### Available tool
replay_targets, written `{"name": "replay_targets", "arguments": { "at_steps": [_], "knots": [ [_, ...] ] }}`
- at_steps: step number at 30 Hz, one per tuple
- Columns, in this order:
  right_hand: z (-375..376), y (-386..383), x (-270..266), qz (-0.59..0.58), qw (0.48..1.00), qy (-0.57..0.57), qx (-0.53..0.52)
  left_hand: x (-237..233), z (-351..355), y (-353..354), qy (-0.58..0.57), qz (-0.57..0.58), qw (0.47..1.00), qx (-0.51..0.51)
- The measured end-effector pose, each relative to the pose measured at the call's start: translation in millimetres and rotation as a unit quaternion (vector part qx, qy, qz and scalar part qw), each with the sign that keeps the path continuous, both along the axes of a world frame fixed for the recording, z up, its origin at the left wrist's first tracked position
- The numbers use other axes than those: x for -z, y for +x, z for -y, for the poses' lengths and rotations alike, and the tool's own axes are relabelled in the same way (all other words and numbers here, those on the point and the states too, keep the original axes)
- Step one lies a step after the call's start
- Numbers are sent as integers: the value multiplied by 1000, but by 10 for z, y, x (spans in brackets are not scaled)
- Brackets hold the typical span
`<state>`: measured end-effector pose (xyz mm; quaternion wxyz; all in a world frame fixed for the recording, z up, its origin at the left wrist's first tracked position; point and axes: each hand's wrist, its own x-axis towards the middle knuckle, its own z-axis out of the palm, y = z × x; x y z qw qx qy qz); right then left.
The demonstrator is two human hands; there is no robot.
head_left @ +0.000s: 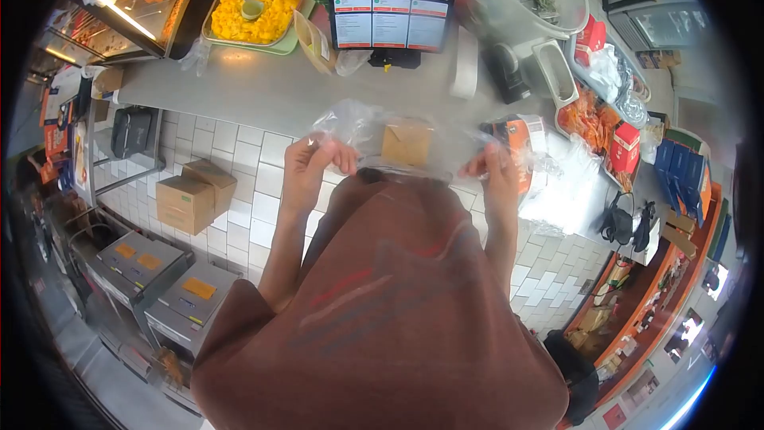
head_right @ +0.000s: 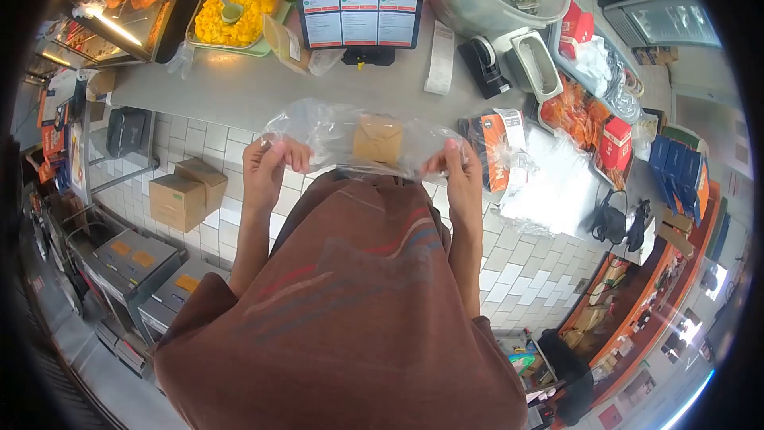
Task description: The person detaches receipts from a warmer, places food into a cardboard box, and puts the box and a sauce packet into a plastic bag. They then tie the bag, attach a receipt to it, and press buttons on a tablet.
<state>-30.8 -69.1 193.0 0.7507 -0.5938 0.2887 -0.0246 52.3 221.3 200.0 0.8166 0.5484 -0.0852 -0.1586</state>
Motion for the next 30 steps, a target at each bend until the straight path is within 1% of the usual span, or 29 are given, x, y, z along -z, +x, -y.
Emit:
{"name": "replay_targets", "arguments": {
  "at_steps": [1, 3, 4, 5, 6, 7, 9, 10, 11, 12, 13, 14, 15, 17, 18, 19, 20, 21, 22, 23, 24, 25, 26, 27, 28, 29, 30],
  "knots": [
    [9, 36, -36, 1, 1000, 2, -3, -9, -18, 12, 2, 1, 1000, -3],
    [11, 49, -88, 48, 994, 88, 51, -42, -92, 4, -12, -60, 997, 41],
    [29, 52, -127, 103, 985, 132, 36, -149, -47, 33, -12, -57, 997, 41],
    [28, 93, -123, 105, 985, 133, 35, -294, 17, 35, 41, -71, 996, 38],
    [-17, 115, -113, 137, 976, 153, 70, -382, 74, -5, 94, -89, 991, 34],
    [-81, 122, -110, 168, 965, 174, 106, -376, 140, -44, 97, -92, 991, 33],
    [-219, 211, -185, 199, 971, 131, -19, -339, 274, -32, 74, -56, 995, 41],
    [-344, 279, -318, 200, 969, 112, -94, -426, 283, -52, 80, -83, 990, 85],
    [-492, 304, -430, 196, 962, 93, -165, -504, 348, -41, 82, -85, 989, 86],
    [-632, 303, -438, 194, 963, 96, -163, -575, 456, -28, 175, 126, 971, 104],
    [-758, 330, -438, 187, 967, 74, -157, -608, 513, -10, 256, 334, 899, 117],
    [-813, 356, -444, 181, 971, 52, -151, -527, 489, -64, 323, 392, 857, 88],
    [-751, 362, -491, 182, 971, 52, -149, -394, 430, -63, 322, 394, 856, 90],
    [-530, 401, -607, 141, 953, 200, -176, -53, 313, 45, 270, 389, 878, -69],
    [-491, 442, -603, 147, 953, 199, -177, 140, 474, 150, 212, 337, 914, -74],
    [-458, 486, -593, 135, 941, 226, -213, 373, 582, 219, 210, 343, 912, -76],
    [-451, 503, -596, 118, 927, 254, -251, 634, 654, 232, 217, 267, 936, 75],
    [-495, 542, -633, 123, 925, 252, -256, 884, 715, 234, 218, 186, 931, 224],
    [-564, 591, -700, 80, 934, 129, -324, 1122, 786, 220, 157, 60, 957, 239],
    [-613, 620, -758, 36, 920, 2, -389, 1374, 869, 179, 90, -69, 964, 242],
    [-595, 635, -595, 144, 899, -112, -398, 1558, 908, 174, 77, -80, 968, 227],
    [-540, 707, -437, 265, 850, -219, -400, 1763, 957, 153, 100, 55, 972, 207],
    [-488, 736, -505, 233, 838, -236, -433, 1994, 1005, 159, 114, 205, 959, 160],
    [-469, 712, -564, 207, 822, -255, -465, 2435, 1117, 155, 54, 344, 934, 73],
    [-489, 688, -797, 134, 796, -304, -506, 1648, 923, 265, 287, 387, 850, 212],
    [-577, 684, -1096, -18, 717, -408, -565, 1661, 903, 239, 266, 372, 869, 189],
    [-617, 631, -1173, 5, 680, -480, -554, 1766, 934, 291, 249, 425, 846, 203]
  ]
}}
